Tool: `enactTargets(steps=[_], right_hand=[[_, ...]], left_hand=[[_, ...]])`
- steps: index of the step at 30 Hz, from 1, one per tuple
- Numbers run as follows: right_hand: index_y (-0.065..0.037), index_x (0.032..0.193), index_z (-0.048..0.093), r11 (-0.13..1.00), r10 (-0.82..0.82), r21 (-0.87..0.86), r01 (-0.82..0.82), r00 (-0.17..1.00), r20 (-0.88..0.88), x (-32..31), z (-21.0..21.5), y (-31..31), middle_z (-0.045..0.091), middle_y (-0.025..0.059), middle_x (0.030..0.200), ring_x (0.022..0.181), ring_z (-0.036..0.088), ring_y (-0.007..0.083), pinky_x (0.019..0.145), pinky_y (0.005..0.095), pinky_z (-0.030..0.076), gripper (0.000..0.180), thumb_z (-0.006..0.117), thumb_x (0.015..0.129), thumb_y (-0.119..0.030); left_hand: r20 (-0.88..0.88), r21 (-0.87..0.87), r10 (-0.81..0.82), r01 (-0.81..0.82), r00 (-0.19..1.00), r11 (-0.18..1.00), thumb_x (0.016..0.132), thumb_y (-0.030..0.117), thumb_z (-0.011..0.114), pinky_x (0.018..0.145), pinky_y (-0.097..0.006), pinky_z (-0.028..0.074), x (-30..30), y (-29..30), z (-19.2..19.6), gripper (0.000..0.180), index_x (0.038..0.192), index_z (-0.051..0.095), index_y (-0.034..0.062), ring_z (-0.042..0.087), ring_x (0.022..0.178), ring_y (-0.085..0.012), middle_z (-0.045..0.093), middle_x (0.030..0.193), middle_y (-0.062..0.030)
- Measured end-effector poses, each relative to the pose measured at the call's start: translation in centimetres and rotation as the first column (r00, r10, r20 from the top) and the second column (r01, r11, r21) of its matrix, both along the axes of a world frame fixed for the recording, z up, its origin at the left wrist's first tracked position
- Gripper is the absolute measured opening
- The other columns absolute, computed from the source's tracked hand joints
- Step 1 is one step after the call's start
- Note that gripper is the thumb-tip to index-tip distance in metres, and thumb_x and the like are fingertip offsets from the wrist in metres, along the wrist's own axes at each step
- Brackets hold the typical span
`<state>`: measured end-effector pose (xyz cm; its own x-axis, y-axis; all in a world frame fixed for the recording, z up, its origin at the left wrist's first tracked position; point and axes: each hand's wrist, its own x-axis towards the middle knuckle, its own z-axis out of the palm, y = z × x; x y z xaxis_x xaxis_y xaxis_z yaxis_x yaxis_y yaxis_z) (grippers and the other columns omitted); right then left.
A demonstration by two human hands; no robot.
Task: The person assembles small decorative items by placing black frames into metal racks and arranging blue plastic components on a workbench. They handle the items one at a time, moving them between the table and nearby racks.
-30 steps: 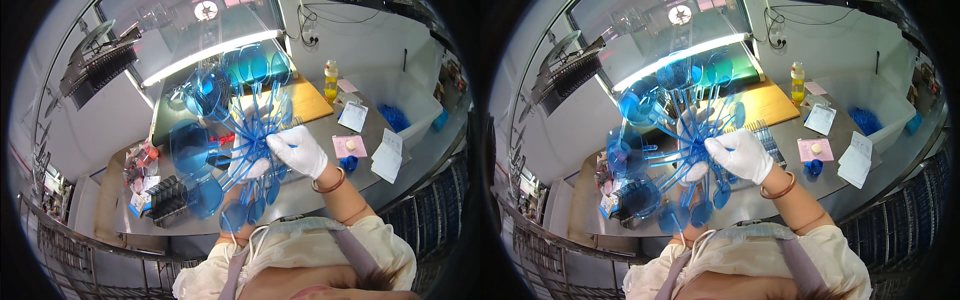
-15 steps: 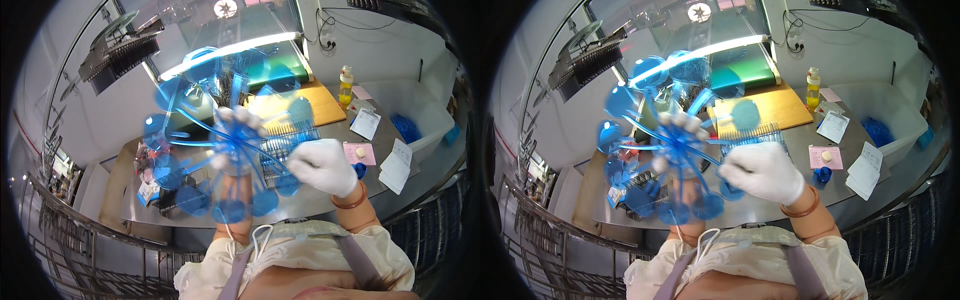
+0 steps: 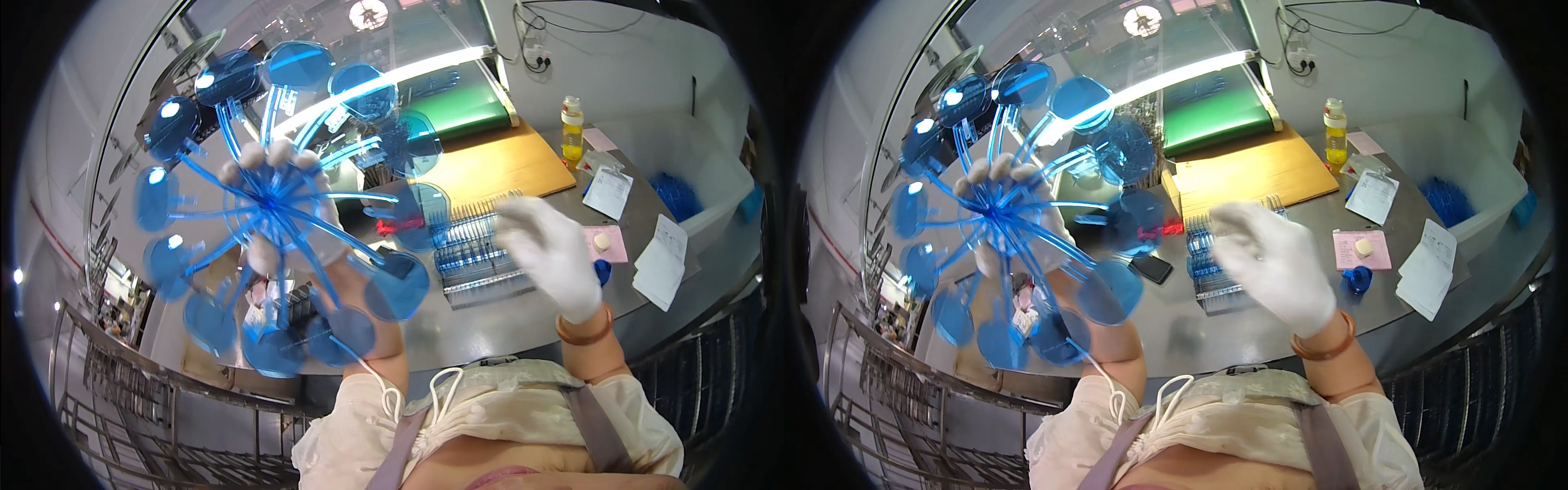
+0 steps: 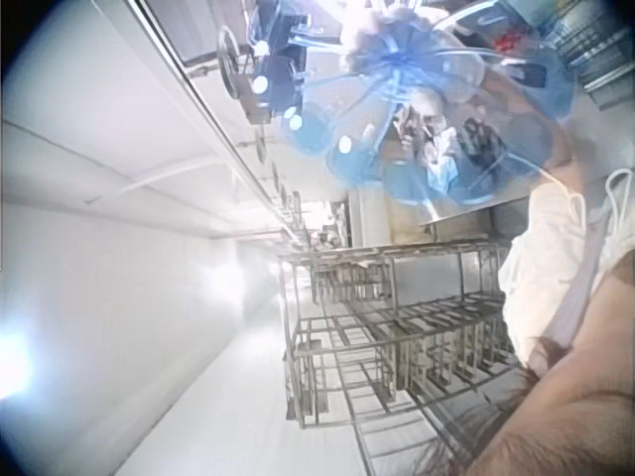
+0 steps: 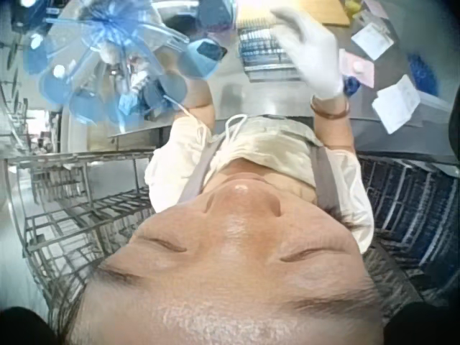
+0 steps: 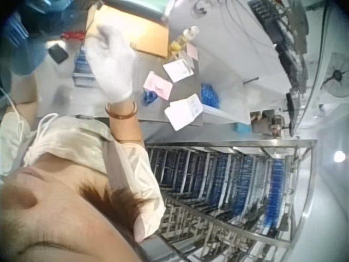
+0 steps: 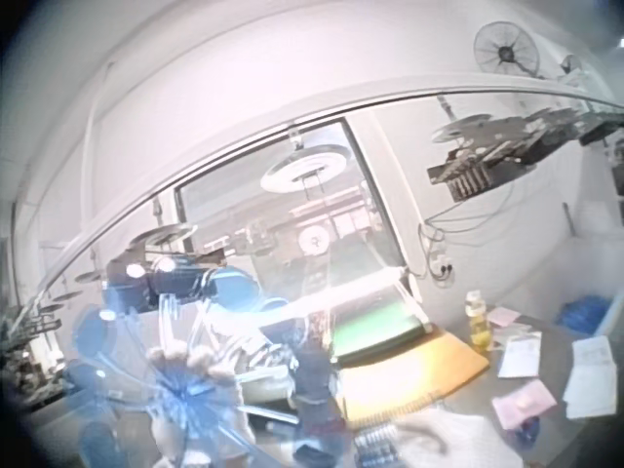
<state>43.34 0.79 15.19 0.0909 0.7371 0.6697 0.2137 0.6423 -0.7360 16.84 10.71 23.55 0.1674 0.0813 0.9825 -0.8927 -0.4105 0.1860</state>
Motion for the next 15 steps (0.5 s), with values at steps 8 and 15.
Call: enactTargets(steps=[8, 15], right_hand=[[0.001, 0.137, 0.049, 0.777, 0.447, -0.385, -0.498, 0.867, -0.221, -5.4, -4.0, 6.6, 0.065, 0.0121, 0.103, 0.087, 0.065, 0.0171, 0.074, 0.0306, 0.054, 0.063, 0.077, 0.088, -0.027], [-0.003, 0.123, 0.056, 0.107, 0.983, -0.201, -0.974, 0.073, 0.167, -3.1, -6.5, 4.3, 0.064, 0.0041, 0.106, 0.094, 0.066, 0.0173, 0.076, 0.0366, 0.054, 0.046, 0.074, 0.081, -0.010]], left_hand=[[-0.107, 0.115, 0.221, -0.209, 0.969, 0.971, 0.067, 0.031, 0.097, 0.097, -0.045, 0.048, 6.7, -0.6, -4.1, 0.094, 0.146, 0.047, 0.0164, 0.050, 0.114, -0.0265, 0.051, 0.129, -0.0054], [0.172, -0.328, -0.549, 0.573, 0.818, 0.751, 0.065, 0.007, 0.089, 0.091, -0.032, 0.047, 5.6, -0.7, -3.8, 0.068, 0.124, 0.056, 0.0119, 0.048, 0.103, -0.0147, 0.047, 0.109, 0.0006]])
